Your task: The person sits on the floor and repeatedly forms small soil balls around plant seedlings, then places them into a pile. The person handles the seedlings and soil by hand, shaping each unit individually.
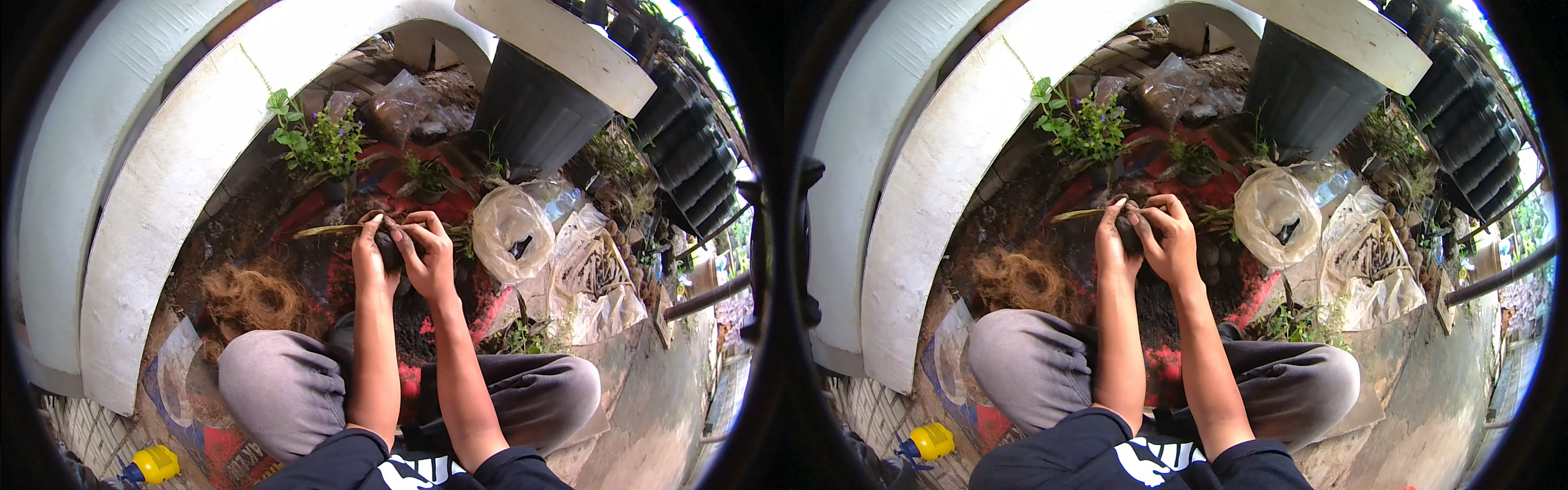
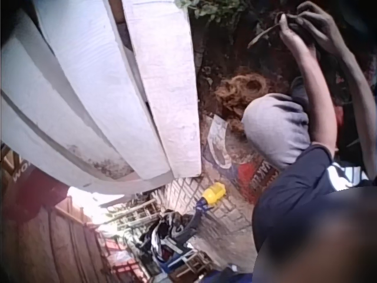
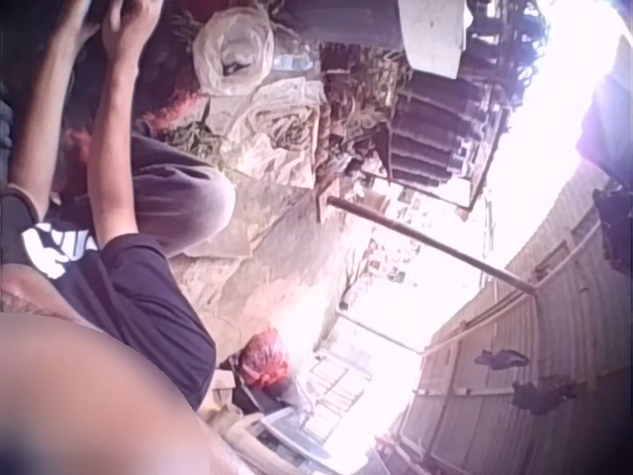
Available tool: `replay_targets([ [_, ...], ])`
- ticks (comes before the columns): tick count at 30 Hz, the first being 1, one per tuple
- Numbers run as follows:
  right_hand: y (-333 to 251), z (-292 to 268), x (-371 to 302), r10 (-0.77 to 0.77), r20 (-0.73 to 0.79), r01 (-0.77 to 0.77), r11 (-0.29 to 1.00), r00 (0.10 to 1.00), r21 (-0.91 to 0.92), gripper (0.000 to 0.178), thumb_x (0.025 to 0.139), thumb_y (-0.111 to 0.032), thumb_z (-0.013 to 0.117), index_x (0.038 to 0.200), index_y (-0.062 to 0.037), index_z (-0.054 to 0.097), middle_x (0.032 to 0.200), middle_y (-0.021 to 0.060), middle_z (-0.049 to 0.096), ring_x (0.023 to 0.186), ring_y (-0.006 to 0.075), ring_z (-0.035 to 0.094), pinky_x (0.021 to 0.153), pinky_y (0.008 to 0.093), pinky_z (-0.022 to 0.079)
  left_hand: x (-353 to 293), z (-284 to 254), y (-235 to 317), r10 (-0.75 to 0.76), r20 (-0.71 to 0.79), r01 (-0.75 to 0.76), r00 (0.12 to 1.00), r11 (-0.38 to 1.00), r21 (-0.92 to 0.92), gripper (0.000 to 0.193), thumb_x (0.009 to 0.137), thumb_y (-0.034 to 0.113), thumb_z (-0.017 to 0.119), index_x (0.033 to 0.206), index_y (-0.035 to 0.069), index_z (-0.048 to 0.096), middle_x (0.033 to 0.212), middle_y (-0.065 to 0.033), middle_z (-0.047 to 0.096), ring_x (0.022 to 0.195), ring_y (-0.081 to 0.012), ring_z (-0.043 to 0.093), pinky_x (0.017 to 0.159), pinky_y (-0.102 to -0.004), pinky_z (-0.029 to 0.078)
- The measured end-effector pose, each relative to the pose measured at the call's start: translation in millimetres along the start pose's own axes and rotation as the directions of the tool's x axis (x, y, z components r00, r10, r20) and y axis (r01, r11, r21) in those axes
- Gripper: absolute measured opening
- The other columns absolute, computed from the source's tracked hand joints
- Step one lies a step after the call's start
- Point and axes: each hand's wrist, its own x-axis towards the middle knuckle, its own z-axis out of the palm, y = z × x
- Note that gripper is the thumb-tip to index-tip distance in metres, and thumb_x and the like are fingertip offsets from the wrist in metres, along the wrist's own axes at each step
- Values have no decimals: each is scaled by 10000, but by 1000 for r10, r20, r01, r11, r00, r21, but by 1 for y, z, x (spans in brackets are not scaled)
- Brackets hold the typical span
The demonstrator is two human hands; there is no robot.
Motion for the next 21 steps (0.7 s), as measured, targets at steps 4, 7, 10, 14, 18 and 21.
replay_targets([
  [4,5,6,-5,11,-38,-11,1000,999,-6,139,904,-98,692,960,23,731,989,93,583,841,191,579,733,304,464,-5,8,1,-23,-84,24,996,1000,9,234,973,310,636,960,77,627,871,-28,642,811,-148,647,758,-298,548],
  [7,4,9,-7,153,-38,-149,984,987,93,147,910,-87,701,1016,2,753,991,60,576,848,149,563,743,285,455,-2,12,2,43,-60,-36,997,993,114,229,956,310,665,955,84,634,887,-20,651,834,-129,654,722,-281,538],
  [10,3,5,-4,203,-51,-185,953,978,242,145,893,-58,718,1021,1,755,979,56,594,859,136,567,754,269,453,0,11,2,29,-23,-25,999,990,136,170,948,254,672,980,93,628,919,-21,660,845,-128,658,708,-273,537],
  [14,5,-7,3,320,-75,-281,904,944,321,142,918,-51,699,1033,23,740,931,45,697,854,101,609,802,249,473,1,8,-1,48,168,-59,985,996,62,191,899,84,688,1050,99,571,953,-38,646,817,-140,652,747,-304,546],
  [18,6,-20,6,461,-152,-364,829,874,425,172,949,-95,680,1047,36,734,901,2,704,866,72,597,812,235,472,3,1,-3,4,128,-12,992,998,56,269,878,52,691,1096,105,542,951,-53,644,836,-167,667,738,-292,567],
  [21,4,-30,10,258,36,-256,917,966,307,217,884,-36,721,1095,14,734,882,-2,667,797,80,556,763,247,462,7,-7,-4,-19,120,3,993,991,135,202,906,107,682,1085,120,589,963,-43,662,832,-174,683,678,-350,595],
])
